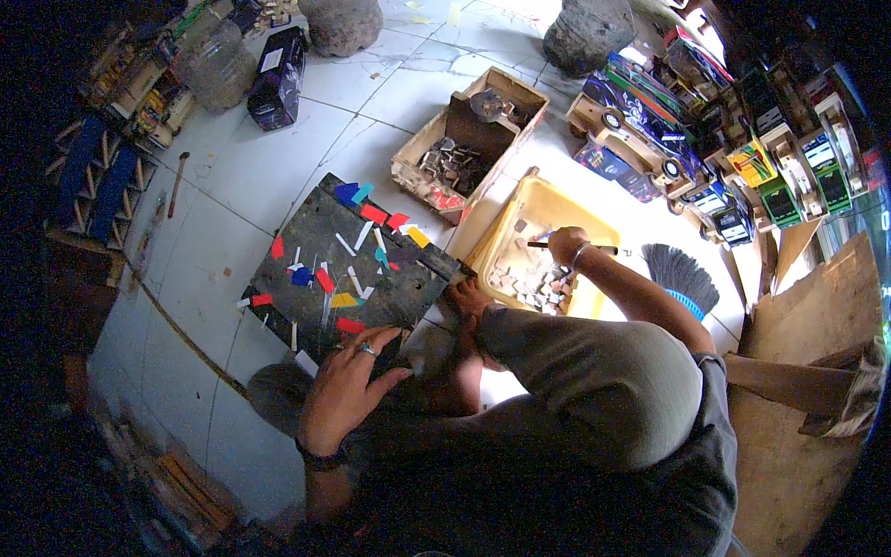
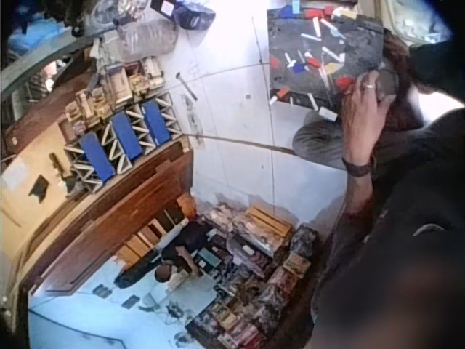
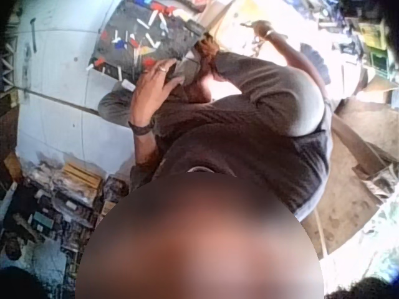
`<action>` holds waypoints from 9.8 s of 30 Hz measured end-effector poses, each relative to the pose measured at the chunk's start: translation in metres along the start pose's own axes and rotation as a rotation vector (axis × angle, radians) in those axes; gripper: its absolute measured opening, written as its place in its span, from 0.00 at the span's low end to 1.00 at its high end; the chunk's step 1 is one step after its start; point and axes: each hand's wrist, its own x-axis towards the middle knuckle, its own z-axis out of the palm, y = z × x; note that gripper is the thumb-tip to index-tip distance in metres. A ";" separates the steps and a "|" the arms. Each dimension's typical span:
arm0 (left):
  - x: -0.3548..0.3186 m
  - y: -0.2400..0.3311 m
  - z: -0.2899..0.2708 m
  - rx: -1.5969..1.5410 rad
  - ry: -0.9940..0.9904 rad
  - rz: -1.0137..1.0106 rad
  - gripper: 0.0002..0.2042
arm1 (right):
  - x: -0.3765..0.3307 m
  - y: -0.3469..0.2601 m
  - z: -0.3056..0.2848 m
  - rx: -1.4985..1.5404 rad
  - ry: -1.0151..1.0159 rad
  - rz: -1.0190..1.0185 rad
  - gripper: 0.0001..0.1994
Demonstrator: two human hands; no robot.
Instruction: The person sits on the floor and repeatedly picks up small colored plastic strips, trims them with pliers, and places the trimmed pieces into a yellow bin. A second person briefly joins and uses a hammer on the same board.
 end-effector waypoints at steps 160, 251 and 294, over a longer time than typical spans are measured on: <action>-0.013 0.014 -0.021 -0.788 0.447 0.287 0.17 | -0.173 -0.100 -0.298 0.527 0.502 -0.881 0.19; 0.009 0.013 0.013 -0.188 0.435 0.128 0.19 | -0.153 -0.114 -0.272 1.056 0.026 -0.842 0.24; 0.006 -0.013 0.007 -0.065 0.002 0.032 0.23 | -0.010 -0.024 0.061 0.013 0.099 -0.214 0.18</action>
